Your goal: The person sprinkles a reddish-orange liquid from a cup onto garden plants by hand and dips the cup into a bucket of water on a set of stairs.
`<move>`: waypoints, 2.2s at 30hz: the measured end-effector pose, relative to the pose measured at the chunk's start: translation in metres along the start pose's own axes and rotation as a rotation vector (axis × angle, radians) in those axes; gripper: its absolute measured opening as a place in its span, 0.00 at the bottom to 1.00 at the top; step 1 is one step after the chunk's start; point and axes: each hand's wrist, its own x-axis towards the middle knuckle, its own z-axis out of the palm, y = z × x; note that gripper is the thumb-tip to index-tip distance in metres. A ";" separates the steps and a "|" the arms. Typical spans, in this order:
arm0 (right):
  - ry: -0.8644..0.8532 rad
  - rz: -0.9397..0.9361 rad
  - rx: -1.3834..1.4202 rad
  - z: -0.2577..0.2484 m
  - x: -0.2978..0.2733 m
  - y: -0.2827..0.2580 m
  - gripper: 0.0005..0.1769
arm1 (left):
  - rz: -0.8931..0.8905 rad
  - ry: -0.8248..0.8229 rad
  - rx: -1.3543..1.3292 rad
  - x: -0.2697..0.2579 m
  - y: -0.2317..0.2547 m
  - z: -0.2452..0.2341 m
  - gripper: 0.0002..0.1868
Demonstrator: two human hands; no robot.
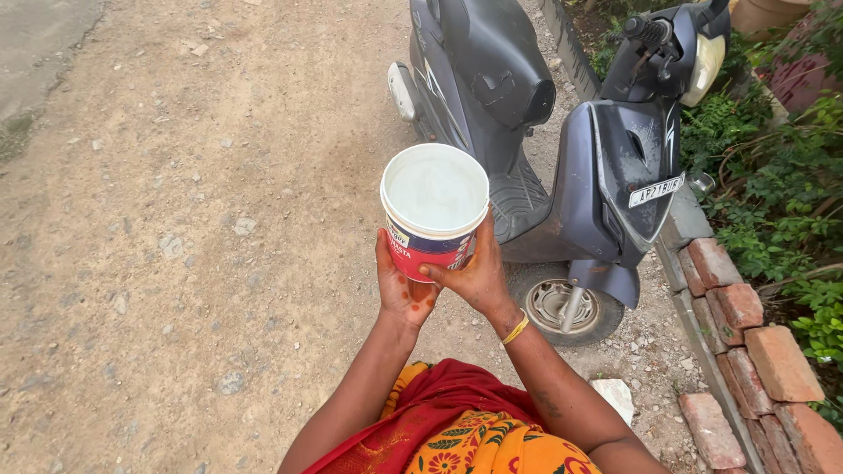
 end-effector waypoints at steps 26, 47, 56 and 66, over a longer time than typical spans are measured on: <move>-0.179 0.042 -0.034 0.116 0.314 0.180 0.77 | 0.139 0.077 -0.060 0.314 0.175 -0.024 0.40; -0.084 0.209 -0.026 0.314 0.574 0.287 0.78 | 0.054 0.082 -0.053 0.566 0.425 -0.084 0.40; -0.088 0.063 -0.114 0.328 0.677 0.372 0.73 | 0.002 0.021 -0.046 0.697 0.463 -0.091 0.41; -0.142 0.012 -0.075 0.321 0.839 0.466 0.75 | 0.092 -0.001 -0.079 0.864 0.497 -0.058 0.41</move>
